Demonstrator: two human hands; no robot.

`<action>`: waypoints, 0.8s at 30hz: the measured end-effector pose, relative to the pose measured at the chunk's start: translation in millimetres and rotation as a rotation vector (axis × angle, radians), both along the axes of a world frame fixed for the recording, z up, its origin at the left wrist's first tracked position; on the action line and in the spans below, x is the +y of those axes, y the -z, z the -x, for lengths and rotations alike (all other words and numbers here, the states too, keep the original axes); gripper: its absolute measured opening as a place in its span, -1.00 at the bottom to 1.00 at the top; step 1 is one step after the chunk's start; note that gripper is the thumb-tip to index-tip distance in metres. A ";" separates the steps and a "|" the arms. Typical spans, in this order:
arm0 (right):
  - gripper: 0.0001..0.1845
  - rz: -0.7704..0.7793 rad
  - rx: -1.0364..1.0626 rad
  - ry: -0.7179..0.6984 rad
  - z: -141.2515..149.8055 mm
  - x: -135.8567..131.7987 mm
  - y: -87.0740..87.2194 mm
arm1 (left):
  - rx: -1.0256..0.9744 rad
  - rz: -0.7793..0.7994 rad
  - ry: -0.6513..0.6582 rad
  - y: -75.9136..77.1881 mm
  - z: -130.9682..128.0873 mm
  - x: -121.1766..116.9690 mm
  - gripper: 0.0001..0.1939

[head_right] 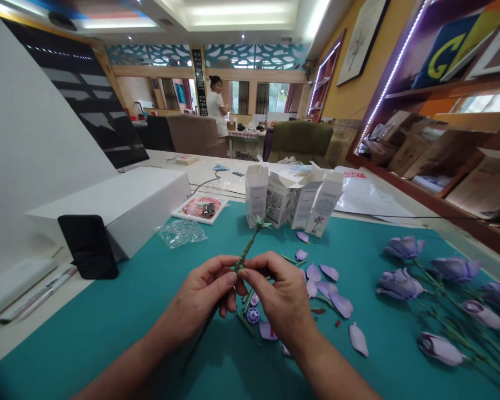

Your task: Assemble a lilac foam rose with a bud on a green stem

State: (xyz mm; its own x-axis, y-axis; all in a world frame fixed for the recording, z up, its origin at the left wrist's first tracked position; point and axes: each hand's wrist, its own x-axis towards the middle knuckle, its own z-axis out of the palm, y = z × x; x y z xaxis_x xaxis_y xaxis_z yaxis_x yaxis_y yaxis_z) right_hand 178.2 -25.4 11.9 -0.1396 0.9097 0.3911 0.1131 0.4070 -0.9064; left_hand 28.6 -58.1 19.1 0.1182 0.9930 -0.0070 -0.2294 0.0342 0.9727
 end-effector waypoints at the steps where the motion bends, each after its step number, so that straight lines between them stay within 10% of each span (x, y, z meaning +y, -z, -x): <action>1: -0.89 -0.015 -0.010 0.004 -0.1 0.3 0.1 | 0.005 -0.001 -0.003 -0.1 0.0 -0.1 -0.66; 14: -0.82 0.049 -0.030 -0.035 -5.0 0.6 -8.2 | 0.061 -0.033 -0.050 -2.0 0.4 0.0 -0.70; 24: -0.73 0.695 0.356 -0.064 -59.3 26.8 24.2 | -0.025 -0.001 -0.082 -1.2 7.3 9.1 -0.70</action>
